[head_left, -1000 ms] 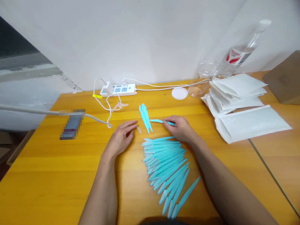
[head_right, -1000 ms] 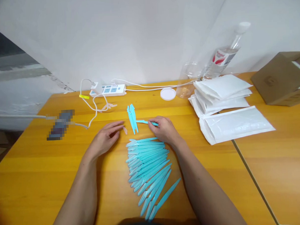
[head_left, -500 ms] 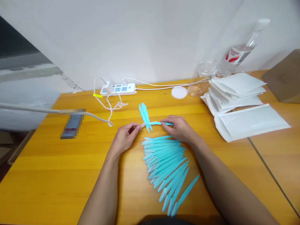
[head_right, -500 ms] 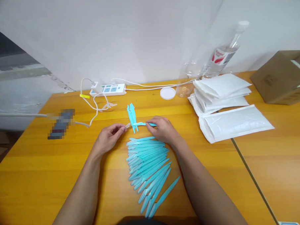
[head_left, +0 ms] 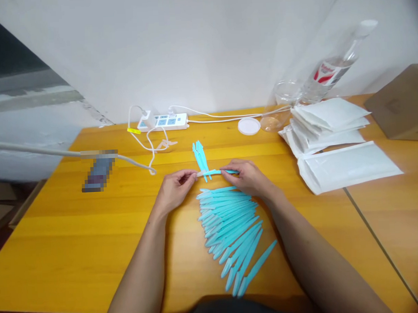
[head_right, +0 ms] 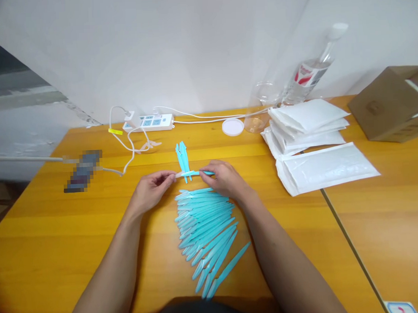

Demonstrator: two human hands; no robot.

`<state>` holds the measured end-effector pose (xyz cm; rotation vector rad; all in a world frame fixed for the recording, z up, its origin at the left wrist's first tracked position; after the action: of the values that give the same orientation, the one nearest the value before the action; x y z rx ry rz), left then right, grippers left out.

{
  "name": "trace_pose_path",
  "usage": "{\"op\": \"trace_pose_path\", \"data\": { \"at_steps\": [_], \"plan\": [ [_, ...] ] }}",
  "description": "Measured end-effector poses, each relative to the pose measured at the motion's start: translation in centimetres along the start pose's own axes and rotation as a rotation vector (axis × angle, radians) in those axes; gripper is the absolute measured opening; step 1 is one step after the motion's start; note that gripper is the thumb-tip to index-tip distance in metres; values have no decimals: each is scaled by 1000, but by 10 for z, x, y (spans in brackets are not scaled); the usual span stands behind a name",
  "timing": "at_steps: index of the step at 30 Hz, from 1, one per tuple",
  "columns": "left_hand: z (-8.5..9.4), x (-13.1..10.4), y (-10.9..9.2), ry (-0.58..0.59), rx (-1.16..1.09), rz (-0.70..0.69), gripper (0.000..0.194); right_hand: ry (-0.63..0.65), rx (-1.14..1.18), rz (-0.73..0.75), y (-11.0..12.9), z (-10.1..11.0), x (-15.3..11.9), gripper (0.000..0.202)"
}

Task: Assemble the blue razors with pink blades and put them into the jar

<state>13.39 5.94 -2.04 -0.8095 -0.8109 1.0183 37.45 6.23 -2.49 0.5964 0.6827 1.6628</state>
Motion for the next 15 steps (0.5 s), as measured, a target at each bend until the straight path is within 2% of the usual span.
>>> {"op": "trace_pose_path", "data": {
  "at_steps": [4, 11, 15],
  "plan": [
    [3, 0, 2, -21, 8, 2, 38, -13, -15, -5, -2, 1, 0, 23],
    [-15, 0, -6, 40, 4, -29, 36, 51, -37, 33, 10, -4, -2, 26],
    [-4, -5, -16, 208, -96, 28, 35, 154, -11, -9, 14, 5, -4, 31]
  ]
}}
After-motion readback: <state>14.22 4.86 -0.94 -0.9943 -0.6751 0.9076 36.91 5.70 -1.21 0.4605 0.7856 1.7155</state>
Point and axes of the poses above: each hand's wrist, its own x-axis towards the middle knuckle, its own z-axis out of the back of the hand, y = z × x, the point moved 3 cm from there along x, towards the middle knuckle, and after that the axes turned 15 degrees about -z, right-handed, at the moved point
